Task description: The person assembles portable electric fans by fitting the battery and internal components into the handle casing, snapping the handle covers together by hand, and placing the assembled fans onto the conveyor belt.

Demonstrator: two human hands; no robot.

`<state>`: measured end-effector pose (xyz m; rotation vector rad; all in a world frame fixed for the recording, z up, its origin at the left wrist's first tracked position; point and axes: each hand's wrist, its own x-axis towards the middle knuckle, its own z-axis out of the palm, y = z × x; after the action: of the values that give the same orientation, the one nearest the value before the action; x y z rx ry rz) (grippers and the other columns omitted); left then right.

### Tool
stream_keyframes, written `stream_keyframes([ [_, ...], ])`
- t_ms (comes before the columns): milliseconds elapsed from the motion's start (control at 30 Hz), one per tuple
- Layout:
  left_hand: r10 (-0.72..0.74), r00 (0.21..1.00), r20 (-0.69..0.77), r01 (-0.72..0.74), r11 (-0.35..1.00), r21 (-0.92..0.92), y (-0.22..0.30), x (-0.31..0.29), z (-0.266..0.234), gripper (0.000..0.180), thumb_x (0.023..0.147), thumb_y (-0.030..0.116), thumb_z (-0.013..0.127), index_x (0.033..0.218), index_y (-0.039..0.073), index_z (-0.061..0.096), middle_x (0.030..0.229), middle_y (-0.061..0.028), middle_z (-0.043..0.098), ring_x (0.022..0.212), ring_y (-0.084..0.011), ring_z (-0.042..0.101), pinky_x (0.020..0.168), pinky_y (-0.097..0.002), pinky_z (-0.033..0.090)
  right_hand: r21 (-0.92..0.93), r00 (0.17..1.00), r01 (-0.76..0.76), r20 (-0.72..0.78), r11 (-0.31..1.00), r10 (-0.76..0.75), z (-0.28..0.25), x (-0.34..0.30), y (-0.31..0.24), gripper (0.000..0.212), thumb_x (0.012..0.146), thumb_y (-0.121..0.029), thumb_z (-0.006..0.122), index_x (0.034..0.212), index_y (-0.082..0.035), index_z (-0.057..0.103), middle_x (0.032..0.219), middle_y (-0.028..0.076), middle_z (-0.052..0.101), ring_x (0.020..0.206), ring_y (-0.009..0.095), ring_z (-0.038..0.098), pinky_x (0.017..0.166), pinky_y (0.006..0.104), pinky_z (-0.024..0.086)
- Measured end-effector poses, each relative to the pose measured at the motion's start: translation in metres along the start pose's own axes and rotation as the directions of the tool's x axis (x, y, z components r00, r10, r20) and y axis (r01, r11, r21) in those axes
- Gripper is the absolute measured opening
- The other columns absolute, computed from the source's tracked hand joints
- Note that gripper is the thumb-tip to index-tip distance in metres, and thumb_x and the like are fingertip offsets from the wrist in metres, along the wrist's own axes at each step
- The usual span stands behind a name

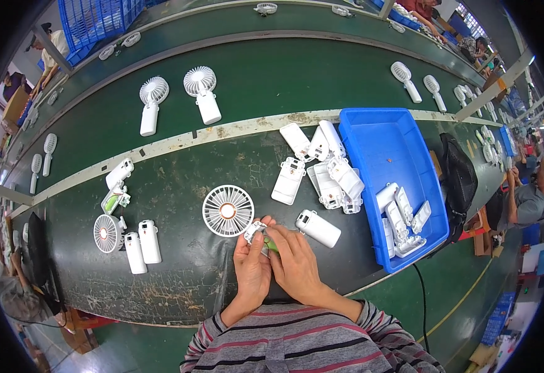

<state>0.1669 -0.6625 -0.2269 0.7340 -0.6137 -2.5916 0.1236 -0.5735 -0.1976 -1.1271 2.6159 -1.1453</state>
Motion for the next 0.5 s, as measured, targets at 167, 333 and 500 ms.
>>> stream_keyframes([
  [167,0.016,1.0,-0.013,-0.016,1.0,-0.024,0.001,0.0,0.002,0.031,0.092,0.007,0.053,0.121,-0.002,0.047,0.119,-0.0116,0.057,0.109,-0.0162,0.054,0.094,-0.0286,0.045,0.051,1.0,-0.011,-0.017,0.999,0.012,0.002,0.005,-0.001,0.048,0.073,0.004,0.062,0.119,0.0,0.05,0.118,0.017,0.052,0.097,0.036,0.052,0.082,0.0401,0.045],
  [333,0.014,1.0,-0.012,-0.014,1.0,-0.026,-0.001,0.001,0.002,0.03,0.092,0.007,0.053,0.121,-0.001,0.047,0.119,-0.0119,0.057,0.11,-0.0169,0.054,0.095,-0.0288,0.045,0.024,0.999,0.01,-0.031,1.0,-0.009,0.001,0.005,0.001,0.045,0.073,0.004,0.062,0.117,0.001,0.052,0.118,0.015,0.052,0.097,0.035,0.052,0.082,0.0397,0.045],
  [500,0.019,1.0,-0.008,-0.019,0.999,-0.043,-0.002,0.0,0.003,0.031,0.092,0.007,0.053,0.122,-0.001,0.046,0.12,-0.012,0.057,0.112,-0.0177,0.053,0.096,-0.0295,0.044,-0.048,0.993,0.078,-0.089,0.996,-0.082,0.01,0.002,0.007,0.041,0.075,0.001,0.06,0.115,0.002,0.053,0.118,0.014,0.051,0.097,0.034,0.052,0.082,0.0416,0.044],
])
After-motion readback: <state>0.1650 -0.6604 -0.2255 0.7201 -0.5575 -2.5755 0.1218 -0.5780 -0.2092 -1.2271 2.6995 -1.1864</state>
